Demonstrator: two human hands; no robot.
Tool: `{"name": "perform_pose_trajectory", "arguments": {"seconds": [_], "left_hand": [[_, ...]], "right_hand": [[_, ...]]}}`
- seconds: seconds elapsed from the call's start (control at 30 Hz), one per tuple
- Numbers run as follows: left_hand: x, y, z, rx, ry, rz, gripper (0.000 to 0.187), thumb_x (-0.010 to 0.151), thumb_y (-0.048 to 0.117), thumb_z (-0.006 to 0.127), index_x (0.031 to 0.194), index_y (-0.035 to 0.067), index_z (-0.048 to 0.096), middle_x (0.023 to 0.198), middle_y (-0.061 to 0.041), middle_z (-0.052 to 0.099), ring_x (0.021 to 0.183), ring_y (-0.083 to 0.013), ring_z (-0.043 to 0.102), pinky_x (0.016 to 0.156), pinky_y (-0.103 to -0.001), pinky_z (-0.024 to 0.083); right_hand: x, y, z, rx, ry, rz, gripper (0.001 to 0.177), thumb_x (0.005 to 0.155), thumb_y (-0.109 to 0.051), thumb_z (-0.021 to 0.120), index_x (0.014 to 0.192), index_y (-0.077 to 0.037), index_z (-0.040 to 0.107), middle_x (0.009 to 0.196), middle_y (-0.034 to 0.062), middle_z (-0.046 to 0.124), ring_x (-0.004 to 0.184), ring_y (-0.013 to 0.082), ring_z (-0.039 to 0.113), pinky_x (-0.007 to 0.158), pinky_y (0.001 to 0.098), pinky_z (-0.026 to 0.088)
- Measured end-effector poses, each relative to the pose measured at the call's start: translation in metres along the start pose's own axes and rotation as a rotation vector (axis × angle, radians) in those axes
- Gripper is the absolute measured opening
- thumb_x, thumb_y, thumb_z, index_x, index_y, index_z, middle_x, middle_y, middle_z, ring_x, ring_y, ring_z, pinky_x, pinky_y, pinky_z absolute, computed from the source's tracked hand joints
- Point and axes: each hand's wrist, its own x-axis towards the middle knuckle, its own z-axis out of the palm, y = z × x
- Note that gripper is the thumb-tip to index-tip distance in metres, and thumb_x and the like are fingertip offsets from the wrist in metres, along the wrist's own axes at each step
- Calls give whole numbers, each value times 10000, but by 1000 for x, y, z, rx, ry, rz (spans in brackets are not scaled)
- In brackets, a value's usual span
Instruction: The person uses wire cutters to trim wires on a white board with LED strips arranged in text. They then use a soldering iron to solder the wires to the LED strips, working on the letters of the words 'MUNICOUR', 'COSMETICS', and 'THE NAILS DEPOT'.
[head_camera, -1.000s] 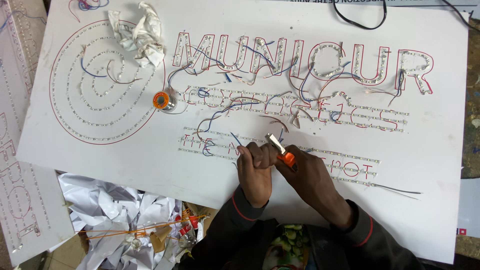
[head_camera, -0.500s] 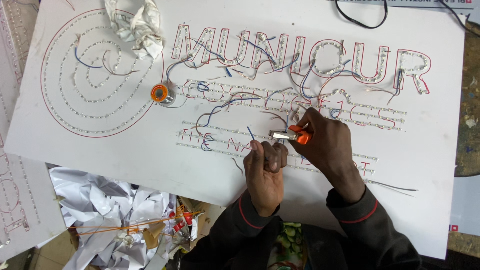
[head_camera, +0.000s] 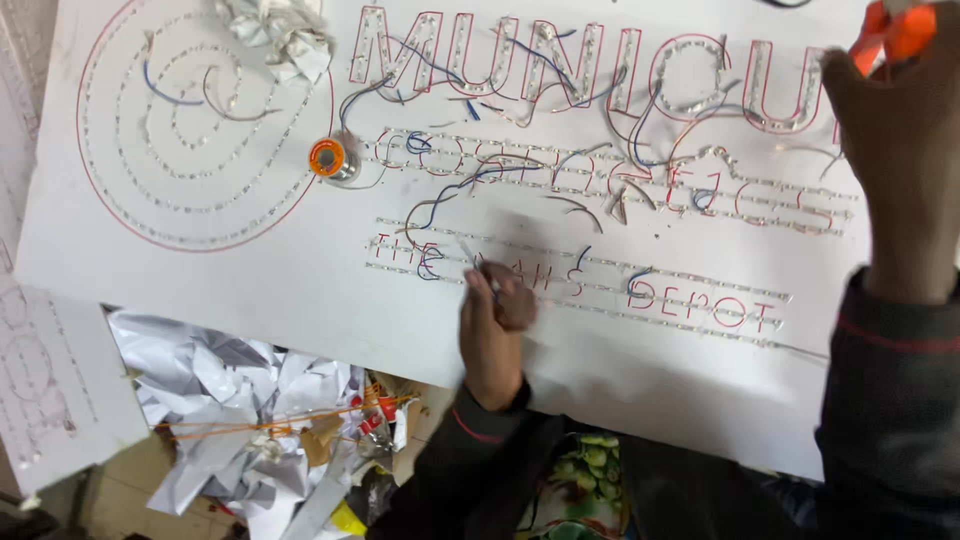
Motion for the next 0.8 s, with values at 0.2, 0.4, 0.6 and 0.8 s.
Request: {"name": "perform_pose_trajectory", "arguments": {"seconds": [0.2,0.4,0.6,0.8], "left_hand": [[33,4,0,186,-90,-154,362,1183,403,525,922,154,496,709,54,168,592,-81,49,518,-284,117],[35,-23,-12,195,-180,-175,299,1241,215,413,947,182,449,665,52,271,458,-67,248,438,-232,256],[26,-33,-15,201,-132,-197,304,1222,174,450,918,169,436,683,49,257,449,-66,265,423,-229,246],[29,-34,-7,231,-129,-224,299,1191,136,465,897,177,427,706,66,228,473,-48,273,428,-210,257]], "right_hand": [[-75,-91,-11,-206,-351,250,188,1151,-213,738,984,-179,819,1042,19,860,721,186,564,704,384,428],[-120,-117,57,-142,-533,295,348,1018,-426,748,1299,-229,803,953,260,829,975,547,788,875,663,591],[-131,-136,74,-84,-563,236,291,1064,-363,759,1263,-161,828,898,171,848,828,418,836,804,539,660],[-135,-139,75,-60,-580,183,303,1072,-301,771,1273,-79,809,898,225,843,834,465,839,812,579,677]]}}
